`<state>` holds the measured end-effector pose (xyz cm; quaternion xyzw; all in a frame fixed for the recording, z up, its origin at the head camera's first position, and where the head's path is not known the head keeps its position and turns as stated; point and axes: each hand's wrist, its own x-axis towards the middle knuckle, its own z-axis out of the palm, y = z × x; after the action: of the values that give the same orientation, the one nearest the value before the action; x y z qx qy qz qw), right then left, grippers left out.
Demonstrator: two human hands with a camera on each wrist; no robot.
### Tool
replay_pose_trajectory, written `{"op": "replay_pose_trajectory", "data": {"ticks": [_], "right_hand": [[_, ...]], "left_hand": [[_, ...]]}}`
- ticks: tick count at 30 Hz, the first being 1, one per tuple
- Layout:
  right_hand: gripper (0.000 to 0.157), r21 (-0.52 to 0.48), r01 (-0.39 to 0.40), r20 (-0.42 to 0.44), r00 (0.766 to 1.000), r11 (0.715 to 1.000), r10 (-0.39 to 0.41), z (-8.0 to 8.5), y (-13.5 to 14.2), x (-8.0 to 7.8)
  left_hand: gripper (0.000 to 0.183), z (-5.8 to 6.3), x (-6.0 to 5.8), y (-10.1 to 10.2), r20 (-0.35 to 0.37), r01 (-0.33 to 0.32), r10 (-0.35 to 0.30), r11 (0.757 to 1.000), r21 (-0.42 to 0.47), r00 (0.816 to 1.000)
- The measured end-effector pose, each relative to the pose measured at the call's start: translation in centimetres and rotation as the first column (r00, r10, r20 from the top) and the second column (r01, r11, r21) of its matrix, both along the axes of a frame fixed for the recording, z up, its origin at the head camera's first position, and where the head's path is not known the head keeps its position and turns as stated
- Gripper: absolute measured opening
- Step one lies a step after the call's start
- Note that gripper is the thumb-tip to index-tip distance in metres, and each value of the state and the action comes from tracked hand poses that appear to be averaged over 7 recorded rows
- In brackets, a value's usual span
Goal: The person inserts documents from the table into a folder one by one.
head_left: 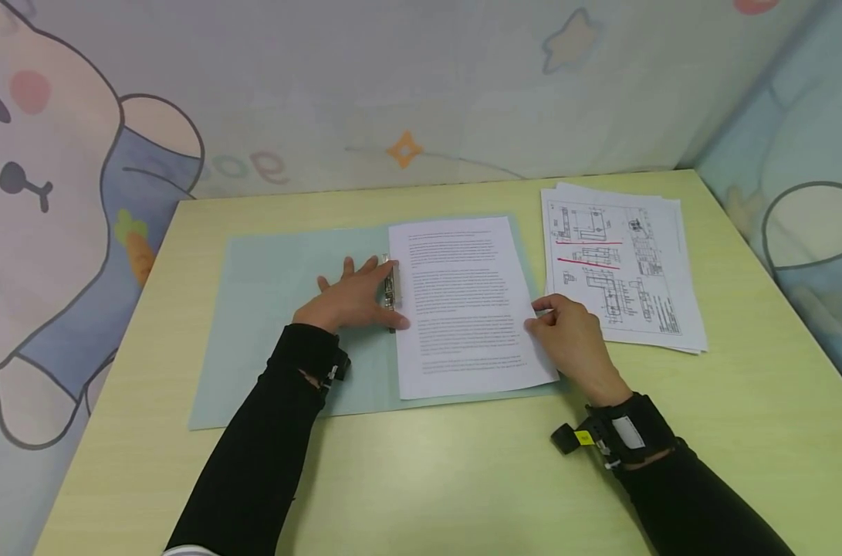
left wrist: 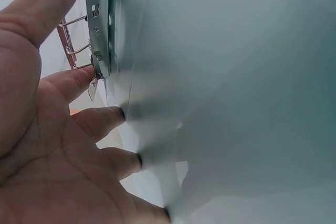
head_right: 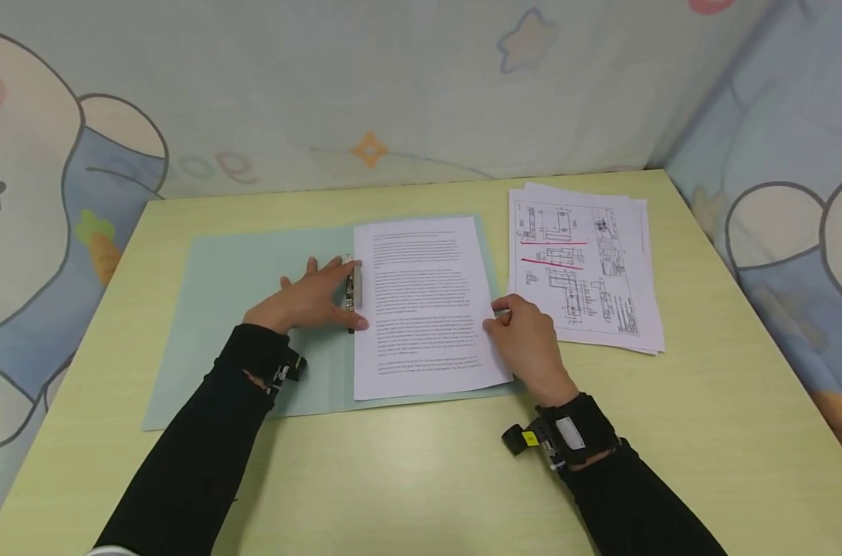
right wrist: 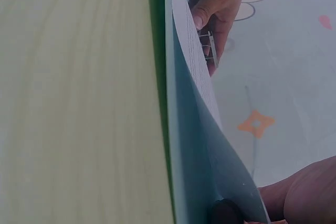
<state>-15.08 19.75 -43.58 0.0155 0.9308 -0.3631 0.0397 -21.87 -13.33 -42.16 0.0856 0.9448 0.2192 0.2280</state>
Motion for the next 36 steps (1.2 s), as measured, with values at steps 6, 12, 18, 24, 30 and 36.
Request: {"op": "replay_pose_trajectory", "data": {"ticks": [6, 12, 18, 24, 30, 36], "right_hand": [[0.034, 0.005, 0.001, 0.020, 1.000, 1.000, -0.001, 0.0, -0.1, -0.1], [0.037, 0.017, 0.006, 0.032, 0.999, 1.000, -0.007, 0.3, -0.1, -0.1], [0.034, 0.036, 0.033, -0.031, 0.999, 0.999, -0.031, 0.6, 0.0, 0.1], [0.029, 0.039, 0.035, -0.078, 0.996, 0.999, -0.032, 0.7, 0.1, 0.3], [0.030, 0.082, -0.052, -0.045, 0.997, 0.995, 0.056, 0.5, -0.3, 0.4], [0.031, 0.097, -0.093, -0.036, 0.995, 0.991, 0.097, 0.4, -0.7, 0.3]], "left_hand": [[0.109, 0.1, 0.0, 0.0, 0.000, 0.007, -0.007, 1.000, -0.024, 1.000], [0.108, 0.0, 0.0, 0.0, -0.008, 0.005, -0.005, 0.999, -0.043, 1.000], [0.108, 0.0, 0.0, -0.5, -0.006, 0.000, 0.000, 0.999, -0.047, 1.000], [0.108, 0.0, -0.1, -1.4, -0.006, -0.017, 0.016, 0.998, -0.055, 1.000], [0.109, -0.1, -0.2, -1.6, 0.001, -0.019, 0.019, 0.999, -0.044, 1.000], [0.110, -0.1, -0.3, -1.7, -0.002, -0.012, 0.012, 1.000, -0.019, 1.000]]}}
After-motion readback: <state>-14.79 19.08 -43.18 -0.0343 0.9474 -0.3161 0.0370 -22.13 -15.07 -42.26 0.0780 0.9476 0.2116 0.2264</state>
